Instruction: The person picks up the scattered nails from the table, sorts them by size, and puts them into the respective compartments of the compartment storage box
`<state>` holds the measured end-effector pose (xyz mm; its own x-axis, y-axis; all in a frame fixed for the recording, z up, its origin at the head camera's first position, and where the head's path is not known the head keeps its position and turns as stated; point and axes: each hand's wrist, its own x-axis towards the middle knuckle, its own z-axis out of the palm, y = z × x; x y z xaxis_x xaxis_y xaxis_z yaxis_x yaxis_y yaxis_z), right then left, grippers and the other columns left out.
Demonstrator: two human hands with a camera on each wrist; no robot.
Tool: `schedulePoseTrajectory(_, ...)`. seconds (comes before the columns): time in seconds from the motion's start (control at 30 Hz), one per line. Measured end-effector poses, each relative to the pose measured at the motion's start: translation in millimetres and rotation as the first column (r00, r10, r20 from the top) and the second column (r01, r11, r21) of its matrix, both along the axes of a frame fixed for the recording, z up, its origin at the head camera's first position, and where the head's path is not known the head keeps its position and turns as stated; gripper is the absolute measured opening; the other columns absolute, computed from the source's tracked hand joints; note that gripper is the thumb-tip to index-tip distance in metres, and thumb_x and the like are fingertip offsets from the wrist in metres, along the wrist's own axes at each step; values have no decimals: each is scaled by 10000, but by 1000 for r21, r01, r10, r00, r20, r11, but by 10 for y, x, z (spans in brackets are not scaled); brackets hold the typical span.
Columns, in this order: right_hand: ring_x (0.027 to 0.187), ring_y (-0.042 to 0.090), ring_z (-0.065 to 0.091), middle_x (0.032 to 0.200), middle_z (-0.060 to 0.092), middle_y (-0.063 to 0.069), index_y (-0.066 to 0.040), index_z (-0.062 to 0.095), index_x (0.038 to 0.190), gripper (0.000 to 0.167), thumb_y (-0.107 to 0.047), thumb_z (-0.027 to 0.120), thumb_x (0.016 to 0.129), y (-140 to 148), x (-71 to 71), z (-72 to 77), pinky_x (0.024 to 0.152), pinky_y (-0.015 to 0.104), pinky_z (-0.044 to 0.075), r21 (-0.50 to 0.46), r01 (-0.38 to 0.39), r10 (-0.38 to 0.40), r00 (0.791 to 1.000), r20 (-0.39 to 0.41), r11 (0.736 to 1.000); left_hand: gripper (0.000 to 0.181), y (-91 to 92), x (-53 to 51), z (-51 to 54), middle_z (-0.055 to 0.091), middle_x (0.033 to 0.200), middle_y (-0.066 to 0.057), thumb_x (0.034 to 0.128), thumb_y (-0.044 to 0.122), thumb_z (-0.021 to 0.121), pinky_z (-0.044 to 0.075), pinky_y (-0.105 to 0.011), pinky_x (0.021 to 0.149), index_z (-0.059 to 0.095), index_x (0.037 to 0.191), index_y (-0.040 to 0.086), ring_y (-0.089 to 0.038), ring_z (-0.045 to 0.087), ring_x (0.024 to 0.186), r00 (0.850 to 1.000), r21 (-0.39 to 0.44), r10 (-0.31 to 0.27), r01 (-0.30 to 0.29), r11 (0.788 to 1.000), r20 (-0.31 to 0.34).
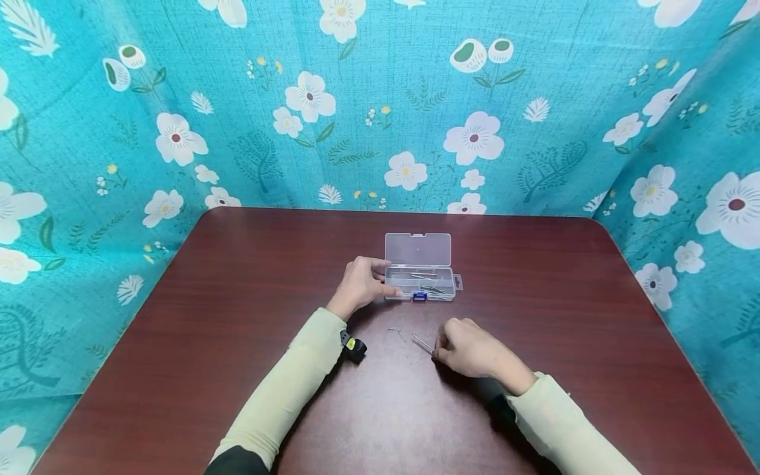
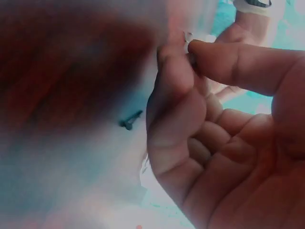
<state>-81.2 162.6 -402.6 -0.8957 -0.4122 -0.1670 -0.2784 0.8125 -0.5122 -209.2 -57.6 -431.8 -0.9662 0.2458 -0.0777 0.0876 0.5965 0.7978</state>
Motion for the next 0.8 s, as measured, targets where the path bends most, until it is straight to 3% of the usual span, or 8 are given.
schedulePoseTrajectory(0.23, 584, 67, 526, 639, 590, -89, -142, 705, 772, 150, -23, 701, 862, 126, -150, 30, 579, 279, 452, -181, 58, -54, 998, 27, 982, 648, -8, -8, -17, 720, 976, -38, 676, 239, 964, 555, -312, 727, 716, 1262, 116, -145, 655, 900, 1000, 3, -1, 1, 1000, -3)
schedulePoseTrajectory(0.47, 648, 142, 548, 713, 631, 16, -25, 732, 842, 106, 22, 679, 921, 239, -333, 65, 544, 266, 421, -345, 149, -135, 989, 63, 927, 642, -2, 2, -27, 714, 974, -27, 684, 242, 960, 557, -321, 732, 714, 1264, 116, -151, 655, 912, 1000, 7, 5, -5, 1000, -4)
schedulePoseTrajectory(0.8, 678, 189, 566, 735, 649, 34, 0, 744, 850, 114, -20, 682, 943, 257, -563, 32, 541, 287, 424, -341, 274, -270, 961, 62, 899, 650, 10, -6, -28, 725, 967, -52, 665, 229, 970, 554, -305, 714, 720, 1255, 119, -144, 661, 887, 1000, 15, 10, -10, 1000, -3)
